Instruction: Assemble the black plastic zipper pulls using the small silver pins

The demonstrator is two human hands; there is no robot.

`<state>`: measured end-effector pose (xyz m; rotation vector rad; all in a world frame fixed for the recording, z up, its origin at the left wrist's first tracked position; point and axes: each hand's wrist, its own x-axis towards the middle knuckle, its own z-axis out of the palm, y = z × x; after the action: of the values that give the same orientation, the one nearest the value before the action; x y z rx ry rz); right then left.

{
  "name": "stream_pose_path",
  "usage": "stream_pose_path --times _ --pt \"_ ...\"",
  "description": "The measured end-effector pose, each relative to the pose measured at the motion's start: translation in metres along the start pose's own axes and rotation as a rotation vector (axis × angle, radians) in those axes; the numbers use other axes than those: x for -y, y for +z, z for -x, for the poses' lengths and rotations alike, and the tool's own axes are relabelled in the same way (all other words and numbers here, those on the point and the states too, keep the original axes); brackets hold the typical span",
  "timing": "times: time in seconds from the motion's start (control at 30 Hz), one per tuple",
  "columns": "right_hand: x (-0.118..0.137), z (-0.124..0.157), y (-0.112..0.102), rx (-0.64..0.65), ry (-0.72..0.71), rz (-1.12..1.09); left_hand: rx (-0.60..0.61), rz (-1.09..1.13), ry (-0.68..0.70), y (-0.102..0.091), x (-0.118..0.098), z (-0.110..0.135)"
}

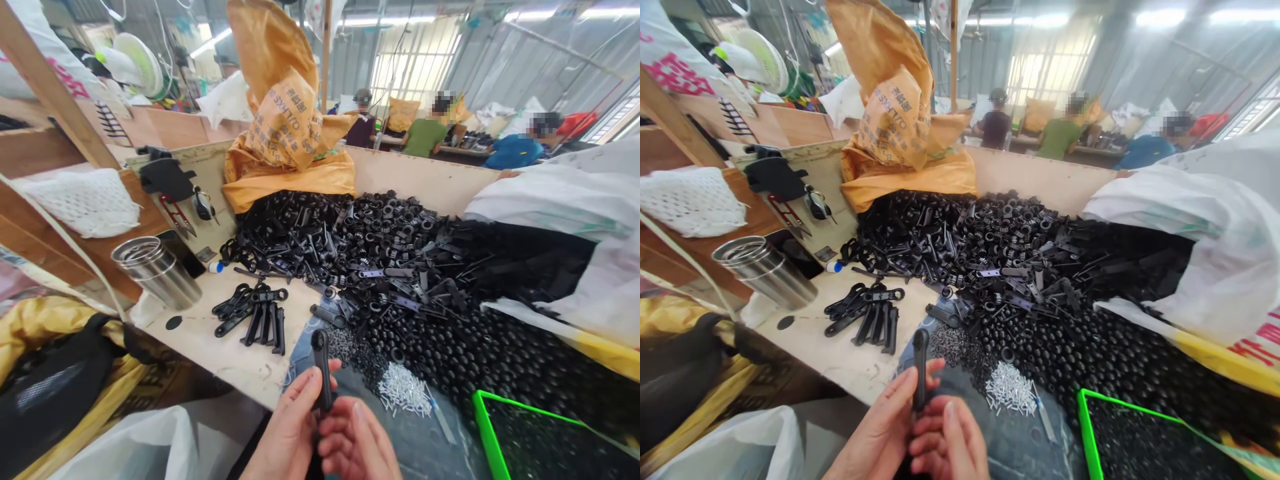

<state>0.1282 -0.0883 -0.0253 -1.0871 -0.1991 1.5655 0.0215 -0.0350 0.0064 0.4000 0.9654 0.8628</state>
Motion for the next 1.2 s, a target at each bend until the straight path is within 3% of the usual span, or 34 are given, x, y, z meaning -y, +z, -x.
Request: stream_pose_path --times 0.07,0.17,0.23,0.37,0.47,0.57,0.63,0.73,0.83,1.0,1.2 --pt "-0.004 -0.001 0.008 0.037 0.082 -0.073 -0.002 -0.143 0.07 -0.003 0.004 0.0" --pt "0.002 -0.005 0.005 0.052 -0.031 0.031 0.011 -0.402 0.316 -0.018 0.007 -0.001" --pt "0.014 -0.007 -0.008 0.005 -0.279 0.341 -0.001 -0.501 0.45 -0.036 0.005 -0.004" --pt "0.038 -0.008 -0.036 -0.069 -0.936 1.314 -0.105 -0.647 0.666 -0.077 -0.005 -0.014" --pt "0.05 -0.005 -0.046 -0.088 -1.117 1.701 -0.05 -1.015 0.95 -0.079 -0.006 -0.022" --pt "0.068 0.003 -0.06 -0.179 -1.122 1.708 0.192 -1.358 1.166 -0.052 0.006 -0.029" --pt "0.085 0.008 -0.074 -0.314 -1.074 1.606 0.254 -1.443 1.236 -0.031 0.016 -0.033" --pt "0.109 0.006 -0.095 -0.523 -0.906 1.482 0.322 -1.437 1.238 -0.015 0.029 -0.041" --pt "0.119 -0.008 -0.101 -0.631 -0.778 1.52 0.347 -1.389 1.222 -0.015 0.033 -0.046" --pt "0.122 -0.021 -0.095 -0.644 -0.735 1.593 0.359 -1.382 1.207 -0.022 0.031 -0.048" --pt "0.147 -0.019 -0.097 -0.544 -0.674 1.197 0.292 -1.368 1.318 -0.023 0.034 -0.053"
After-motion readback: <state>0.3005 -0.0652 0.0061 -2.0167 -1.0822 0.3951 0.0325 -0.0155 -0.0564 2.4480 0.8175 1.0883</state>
